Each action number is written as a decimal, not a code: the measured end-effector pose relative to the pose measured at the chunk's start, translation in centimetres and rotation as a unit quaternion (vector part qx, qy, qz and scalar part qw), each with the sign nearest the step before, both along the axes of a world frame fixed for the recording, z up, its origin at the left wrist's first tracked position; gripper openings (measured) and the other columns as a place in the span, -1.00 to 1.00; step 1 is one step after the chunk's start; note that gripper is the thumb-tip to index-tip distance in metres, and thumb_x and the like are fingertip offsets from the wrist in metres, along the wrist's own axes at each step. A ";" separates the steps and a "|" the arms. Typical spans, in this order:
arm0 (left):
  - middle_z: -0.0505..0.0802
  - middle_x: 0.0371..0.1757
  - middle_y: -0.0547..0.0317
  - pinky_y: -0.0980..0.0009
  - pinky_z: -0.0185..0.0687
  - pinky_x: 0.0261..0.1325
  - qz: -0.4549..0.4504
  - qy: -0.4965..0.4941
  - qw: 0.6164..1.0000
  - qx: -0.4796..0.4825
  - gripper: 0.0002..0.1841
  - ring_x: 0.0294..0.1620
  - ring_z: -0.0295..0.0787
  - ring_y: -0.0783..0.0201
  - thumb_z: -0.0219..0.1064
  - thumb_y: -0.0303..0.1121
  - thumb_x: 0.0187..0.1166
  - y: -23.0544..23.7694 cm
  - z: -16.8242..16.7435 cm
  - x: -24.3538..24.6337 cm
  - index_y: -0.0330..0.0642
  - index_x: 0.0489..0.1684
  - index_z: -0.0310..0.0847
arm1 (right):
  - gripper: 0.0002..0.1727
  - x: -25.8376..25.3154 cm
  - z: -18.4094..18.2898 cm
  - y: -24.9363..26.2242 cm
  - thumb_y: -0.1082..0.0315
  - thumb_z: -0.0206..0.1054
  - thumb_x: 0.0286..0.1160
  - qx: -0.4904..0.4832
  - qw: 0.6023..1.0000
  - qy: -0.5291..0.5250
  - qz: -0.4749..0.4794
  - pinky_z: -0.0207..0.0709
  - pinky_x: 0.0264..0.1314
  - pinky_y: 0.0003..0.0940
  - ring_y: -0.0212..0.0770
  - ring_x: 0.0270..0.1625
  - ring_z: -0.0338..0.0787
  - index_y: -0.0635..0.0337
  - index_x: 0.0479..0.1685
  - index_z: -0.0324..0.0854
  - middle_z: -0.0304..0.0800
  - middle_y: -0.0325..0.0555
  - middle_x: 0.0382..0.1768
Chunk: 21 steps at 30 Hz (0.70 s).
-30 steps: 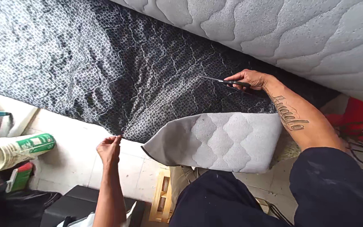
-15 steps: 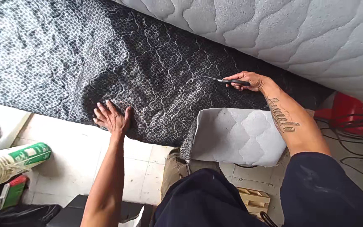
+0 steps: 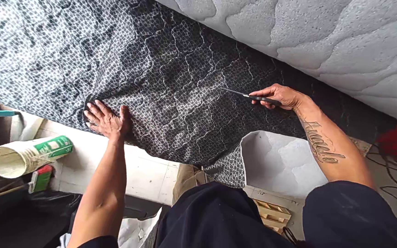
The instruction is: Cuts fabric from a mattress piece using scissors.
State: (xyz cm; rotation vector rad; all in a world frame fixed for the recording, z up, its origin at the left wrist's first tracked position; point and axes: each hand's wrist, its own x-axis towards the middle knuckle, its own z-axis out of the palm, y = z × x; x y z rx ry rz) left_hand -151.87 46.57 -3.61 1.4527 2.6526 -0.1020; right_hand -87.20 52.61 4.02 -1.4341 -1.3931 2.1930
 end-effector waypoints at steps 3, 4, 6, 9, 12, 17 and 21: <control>-0.10 0.95 -0.09 -0.48 -0.39 0.74 0.003 0.000 1.000 -0.005 0.19 0.94 -0.31 -0.25 -0.29 0.65 0.40 1.0 0.1 -1.0 -0.06 0.96 -0.28 | -0.42 -1.3 -0.2 0.4 0.36 0.28 0.41 -0.004 1.000 0.026 0.009 0.46 -0.45 -0.68 -0.52 -0.47 0.57 0.11 0.53 0.61 0.83 -0.17 -0.04; -0.10 0.95 -0.09 -0.49 -0.39 0.74 0.004 -0.001 1.000 -0.006 0.18 0.94 -0.31 -0.26 -0.29 0.65 0.40 1.4 0.2 -1.3 -0.05 0.97 -0.29 | -0.39 -2.0 -0.3 0.7 0.32 0.26 0.41 0.001 0.999 0.031 0.013 0.44 -0.43 -0.68 -0.53 -0.44 0.57 0.08 0.56 0.59 0.82 -0.19 -0.03; -0.09 0.95 -0.08 -0.50 -0.41 0.73 0.015 -0.007 1.000 -0.008 0.17 0.94 -0.32 -0.26 -0.27 0.63 0.41 2.5 0.3 -2.4 -0.02 0.97 -0.31 | -0.43 -3.4 -0.3 1.3 0.38 0.26 0.46 0.008 1.000 0.026 0.014 0.45 -0.44 -0.66 -0.51 -0.46 0.57 0.08 0.56 0.60 0.82 -0.18 -0.04; -0.13 0.96 -0.06 -0.55 -0.43 0.70 0.017 -0.024 1.000 -0.005 0.13 0.93 -0.38 -0.30 -0.25 0.61 0.44 4.1 0.8 -4.1 0.03 0.97 -0.32 | -0.48 -4.4 -0.1 1.7 0.53 0.26 0.47 -0.001 1.000 0.002 -0.003 0.48 -0.53 -0.63 -0.47 -0.55 0.60 0.14 0.48 0.66 0.88 -0.11 -0.08; -0.16 0.97 -0.01 -0.60 -0.38 0.66 0.015 -0.025 1.000 -0.004 0.16 0.93 -0.40 -0.30 -0.25 0.67 0.38 5.9 0.3 -7.0 0.12 0.98 -0.33 | -0.44 -5.1 0.0 2.0 0.37 0.32 0.42 -0.012 0.999 0.030 -0.003 0.49 -0.45 -0.67 -0.50 -0.46 0.62 0.11 0.51 0.63 0.85 -0.14 -0.03; -0.16 0.97 -0.02 -0.68 -0.35 0.58 -0.009 -0.028 1.000 0.001 0.20 0.92 -0.41 -0.36 -0.28 0.72 0.31 9.8 0.0 -12.9 0.14 0.97 -0.32 | -0.42 -9.4 0.5 3.2 0.42 0.33 0.40 0.003 1.000 0.005 -0.006 0.54 -0.36 -0.66 -0.49 -0.37 0.68 0.15 0.53 0.61 0.85 -0.13 0.01; -0.16 0.97 0.03 -0.70 -0.35 0.58 -0.038 -0.038 0.998 -0.016 0.17 0.92 -0.44 -0.35 -0.30 0.69 0.35 13.4 1.4 -16.0 0.14 0.98 -0.32 | -0.45 -11.1 1.4 3.5 0.40 0.34 0.39 -0.010 0.999 -0.032 -0.026 0.58 -0.34 -0.67 -0.50 -0.38 0.70 0.16 0.48 0.64 0.87 -0.15 0.00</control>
